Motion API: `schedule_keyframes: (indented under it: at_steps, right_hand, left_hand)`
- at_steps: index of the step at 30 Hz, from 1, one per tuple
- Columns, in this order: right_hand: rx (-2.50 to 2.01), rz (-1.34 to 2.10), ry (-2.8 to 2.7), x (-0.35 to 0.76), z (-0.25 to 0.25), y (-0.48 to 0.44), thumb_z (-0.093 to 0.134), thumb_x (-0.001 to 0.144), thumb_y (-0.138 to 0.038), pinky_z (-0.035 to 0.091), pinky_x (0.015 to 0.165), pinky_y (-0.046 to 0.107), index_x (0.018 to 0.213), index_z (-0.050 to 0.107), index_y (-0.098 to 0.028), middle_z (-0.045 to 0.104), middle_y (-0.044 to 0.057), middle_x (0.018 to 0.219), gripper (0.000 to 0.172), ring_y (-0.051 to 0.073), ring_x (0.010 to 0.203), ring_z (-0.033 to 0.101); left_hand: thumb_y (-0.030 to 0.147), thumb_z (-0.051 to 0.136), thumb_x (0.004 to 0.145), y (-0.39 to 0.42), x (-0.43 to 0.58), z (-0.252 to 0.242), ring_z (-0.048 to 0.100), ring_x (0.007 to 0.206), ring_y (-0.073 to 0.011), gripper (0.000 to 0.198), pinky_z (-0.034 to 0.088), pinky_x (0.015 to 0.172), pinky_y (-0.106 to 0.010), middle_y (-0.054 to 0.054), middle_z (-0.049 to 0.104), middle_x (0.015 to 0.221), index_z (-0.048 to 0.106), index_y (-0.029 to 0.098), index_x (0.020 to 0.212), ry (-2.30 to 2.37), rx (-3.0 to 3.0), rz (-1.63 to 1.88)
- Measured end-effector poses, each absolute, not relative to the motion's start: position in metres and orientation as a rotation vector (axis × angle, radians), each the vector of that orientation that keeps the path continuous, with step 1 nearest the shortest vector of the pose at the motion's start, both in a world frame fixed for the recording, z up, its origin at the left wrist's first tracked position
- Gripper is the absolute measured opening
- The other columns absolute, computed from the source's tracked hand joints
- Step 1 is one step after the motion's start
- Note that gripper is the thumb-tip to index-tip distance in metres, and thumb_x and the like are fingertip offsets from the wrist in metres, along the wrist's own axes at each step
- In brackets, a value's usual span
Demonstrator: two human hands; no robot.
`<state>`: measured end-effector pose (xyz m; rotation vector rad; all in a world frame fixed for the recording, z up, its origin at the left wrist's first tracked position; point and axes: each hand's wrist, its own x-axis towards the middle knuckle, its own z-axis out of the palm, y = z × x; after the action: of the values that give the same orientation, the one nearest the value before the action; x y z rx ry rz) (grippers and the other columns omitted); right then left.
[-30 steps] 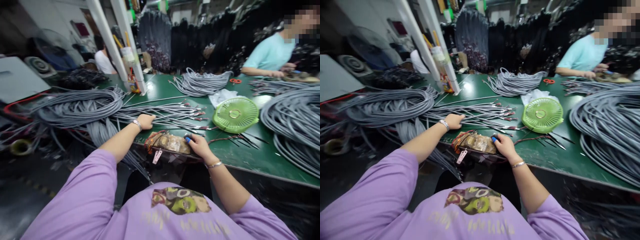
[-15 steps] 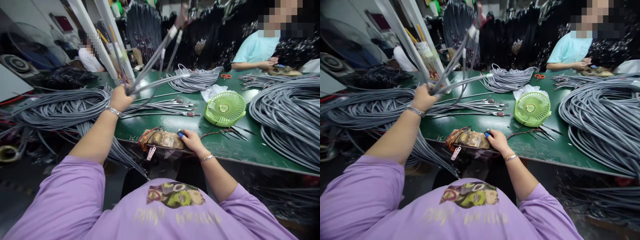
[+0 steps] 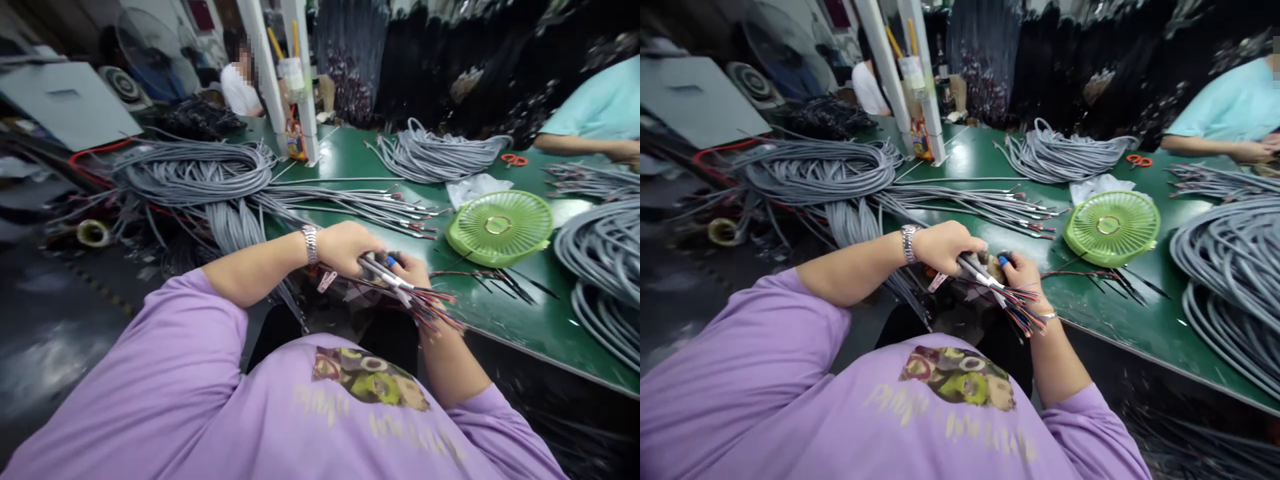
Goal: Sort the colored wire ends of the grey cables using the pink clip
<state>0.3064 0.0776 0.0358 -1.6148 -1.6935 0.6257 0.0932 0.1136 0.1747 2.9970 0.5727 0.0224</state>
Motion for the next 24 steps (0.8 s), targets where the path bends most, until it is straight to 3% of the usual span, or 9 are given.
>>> schedule_keyframes:
  at_steps: [6,15,20,24]
  right_hand:
    - [-1.634,0.68,-1.649,0.31,0.035,0.079,0.051,0.083,-0.043,0.045,0.073,0.032,0.102,0.072,-0.013,0.074,0.011,0.093,0.041,0.022,0.081,0.062]
    - [-1.85,0.555,-1.56,0.316,0.026,0.086,0.06,0.069,-0.054,0.044,0.056,0.035,0.098,0.076,-0.013,0.069,0.012,0.069,0.053,0.024,0.061,0.058]
    - [-1.877,0.498,-1.523,0.318,0.023,0.089,0.063,0.066,-0.047,0.045,0.056,0.038,0.096,0.077,-0.019,0.068,0.012,0.067,0.044,0.026,0.061,0.06]
    - [-1.949,0.518,-1.482,0.316,0.027,0.089,0.063,0.065,-0.045,0.042,0.05,0.036,0.094,0.077,-0.021,0.065,0.01,0.06,0.04,0.023,0.054,0.056]
  left_hand:
    - [0.022,0.06,0.072,0.072,0.077,0.169,0.065,0.079,-0.0221,0.012,0.04,0.062,-0.033,-0.005,0.071,0.083,0.062,0.022,0.084,0.525,2.978,0.28]
    - [0.028,0.06,0.081,0.009,0.009,0.126,0.065,0.087,-0.0202,0.01,0.049,0.079,-0.028,-0.009,0.071,0.091,0.064,0.022,0.087,0.54,2.435,0.602]
    - [0.065,0.066,0.075,-0.023,-0.044,0.085,0.064,0.07,-0.0182,0.049,0.051,0.066,-0.027,-0.011,0.069,0.078,0.065,0.016,0.078,0.616,1.879,0.726]
    - [0.072,0.063,0.075,-0.032,-0.069,0.047,0.047,0.042,-0.0098,0.059,0.041,0.048,-0.025,-0.001,0.051,0.046,0.053,0.017,0.054,0.705,1.609,0.636]
